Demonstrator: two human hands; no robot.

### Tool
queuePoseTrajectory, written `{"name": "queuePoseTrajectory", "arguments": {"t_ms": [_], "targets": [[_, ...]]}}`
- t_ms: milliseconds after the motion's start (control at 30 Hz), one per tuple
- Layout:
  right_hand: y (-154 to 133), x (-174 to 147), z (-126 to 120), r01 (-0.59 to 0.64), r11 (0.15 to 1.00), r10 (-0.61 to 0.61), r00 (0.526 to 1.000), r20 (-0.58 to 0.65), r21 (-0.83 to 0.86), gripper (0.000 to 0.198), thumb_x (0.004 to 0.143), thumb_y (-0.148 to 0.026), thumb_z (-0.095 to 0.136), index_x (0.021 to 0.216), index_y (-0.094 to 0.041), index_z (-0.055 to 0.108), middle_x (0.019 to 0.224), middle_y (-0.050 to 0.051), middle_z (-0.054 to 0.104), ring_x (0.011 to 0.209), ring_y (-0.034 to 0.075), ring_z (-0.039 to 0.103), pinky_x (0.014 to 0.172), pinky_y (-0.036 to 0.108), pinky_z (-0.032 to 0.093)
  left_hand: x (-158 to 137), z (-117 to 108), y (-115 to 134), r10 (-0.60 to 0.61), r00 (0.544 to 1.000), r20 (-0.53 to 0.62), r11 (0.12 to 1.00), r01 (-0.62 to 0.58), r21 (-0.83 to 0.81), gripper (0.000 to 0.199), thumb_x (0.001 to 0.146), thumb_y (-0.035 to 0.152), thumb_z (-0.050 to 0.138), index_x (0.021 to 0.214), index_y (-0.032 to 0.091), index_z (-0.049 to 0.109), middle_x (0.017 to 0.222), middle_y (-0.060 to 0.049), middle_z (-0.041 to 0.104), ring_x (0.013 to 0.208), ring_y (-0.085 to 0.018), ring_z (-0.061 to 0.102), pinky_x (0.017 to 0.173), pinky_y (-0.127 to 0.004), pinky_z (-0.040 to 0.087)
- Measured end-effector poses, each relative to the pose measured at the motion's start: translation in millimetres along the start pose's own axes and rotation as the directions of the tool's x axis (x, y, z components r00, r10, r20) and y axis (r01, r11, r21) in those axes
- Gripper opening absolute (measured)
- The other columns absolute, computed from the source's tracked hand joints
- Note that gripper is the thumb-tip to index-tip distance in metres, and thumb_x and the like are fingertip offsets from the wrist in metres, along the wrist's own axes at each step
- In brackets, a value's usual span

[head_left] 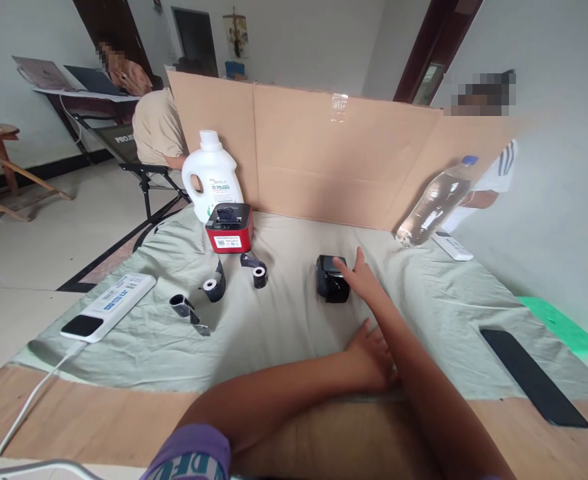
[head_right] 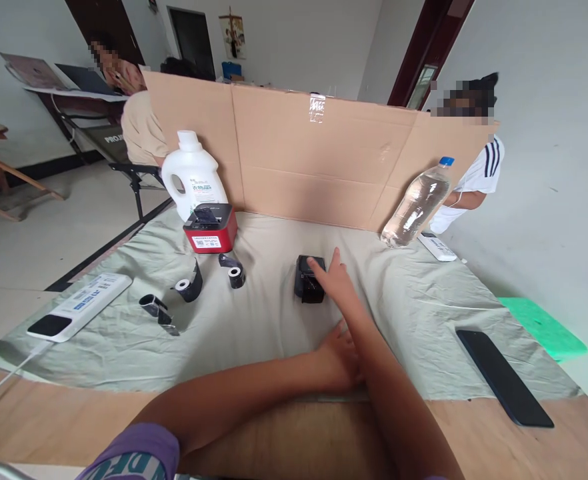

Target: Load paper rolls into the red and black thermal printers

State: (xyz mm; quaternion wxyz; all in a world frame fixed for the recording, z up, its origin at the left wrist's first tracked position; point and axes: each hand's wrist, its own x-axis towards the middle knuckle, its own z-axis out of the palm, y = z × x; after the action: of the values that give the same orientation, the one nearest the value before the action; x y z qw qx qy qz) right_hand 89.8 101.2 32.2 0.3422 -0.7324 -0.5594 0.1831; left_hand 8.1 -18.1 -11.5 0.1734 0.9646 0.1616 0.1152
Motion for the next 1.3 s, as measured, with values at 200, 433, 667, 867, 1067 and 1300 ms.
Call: {"name": "queuePoseTrajectory", "arguments": {"t_ms": [200, 433, 667, 867, 1067, 1300], "targets": [[47.2, 29.7, -16.0, 0.107, 0.992, -0.111, 0.992, -0.063, -0.072, 0.072, 0.093, -0.058, 0.037, 0.144, -0.008, 0.045, 0.125, 0.021, 0.063, 0.122, 0.035, 0.055, 0.11, 0.051, 0.037, 6.1, 5.8, 16.2, 0.004, 0.996, 0.091, 0.999, -0.008, 0.048, 0.069, 0.1, 0.054, 0.032, 0.153, 0.01, 0.036, 0.162, -0.014, 0.031, 0.152, -0.034, 0.017, 0.122, -0.064, 0.016], [83.4, 23.4, -9.5, 0.201, 0.935, -0.223, 0.974, -0.042, -0.291, 0.054, 0.098, -0.047, 0.032, 0.137, -0.015, 0.054, 0.128, 0.017, 0.06, 0.124, 0.033, 0.05, 0.107, 0.053, 0.035, 12.4, -23.9, 14.6, 0.096, 0.983, 0.157, 0.995, -0.092, -0.032, 0.056, 0.1, 0.049, 0.041, 0.138, 0.011, 0.058, 0.147, -0.013, 0.053, 0.14, -0.034, 0.042, 0.111, -0.052, 0.038], [74.1, 13.7, -11.3, 0.241, 0.853, -0.254, 0.967, 0.035, -0.463, 0.051, 0.101, -0.041, 0.034, 0.142, -0.014, 0.049, 0.135, 0.017, 0.056, 0.123, 0.034, 0.048, 0.103, 0.05, 0.037, -15.2, -125.1, -61.8, -0.243, 0.799, -0.551, 0.859, -0.087, -0.505, 0.029, 0.092, 0.029, 0.047, 0.065, 0.019, 0.053, 0.065, 0.001, 0.057, 0.063, -0.011, 0.052, 0.061, -0.023, 0.039], [63.9, 6.0, -12.0, 0.27, 0.805, -0.277, 0.959, 0.068, -0.528, 0.051, 0.102, -0.038, 0.039, 0.145, -0.012, 0.047, 0.135, 0.02, 0.055, 0.122, 0.035, 0.049, 0.1, 0.048, 0.037, -21.5, -119.0, -141.5, -0.935, 0.32, -0.151, 0.255, 0.313, -0.915, 0.001, 0.088, 0.016, 0.056, 0.087, 0.017, 0.056, 0.058, 0.007, 0.047, 0.047, -0.007, 0.038, 0.047, -0.02, 0.026], [61.7, 4.9, -11.1, 0.339, 0.862, -0.348, 0.936, 0.046, -0.376, 0.051, 0.101, -0.039, 0.035, 0.141, -0.012, 0.052, 0.131, 0.02, 0.058, 0.121, 0.036, 0.05, 0.101, 0.052, 0.039, -24.2, -101.3, -160.3, -0.902, 0.429, 0.044, 0.133, 0.375, -0.917, 0.008, 0.086, 0.014, 0.058, 0.093, 0.013, 0.062, 0.061, 0.004, 0.055, 0.037, -0.003, 0.034, 0.039, -0.019, 0.018], [52.9, 2.9, 1.1, 0.261, 0.935, -0.281, 0.958, 0.051, 0.239, 0.06, 0.101, -0.05, 0.029, 0.148, -0.016, 0.045, 0.139, 0.013, 0.06, 0.13, 0.026, 0.054, 0.114, 0.045, 0.039, -25.8, -108.8, -162.7, -0.899, 0.425, 0.105, 0.101, 0.434, -0.895, 0.008, 0.081, 0.012, 0.059, 0.072, 0.013, 0.059, 0.058, 0.002, 0.058, 0.036, -0.003, 0.035, 0.036, -0.019, 0.016]]}}
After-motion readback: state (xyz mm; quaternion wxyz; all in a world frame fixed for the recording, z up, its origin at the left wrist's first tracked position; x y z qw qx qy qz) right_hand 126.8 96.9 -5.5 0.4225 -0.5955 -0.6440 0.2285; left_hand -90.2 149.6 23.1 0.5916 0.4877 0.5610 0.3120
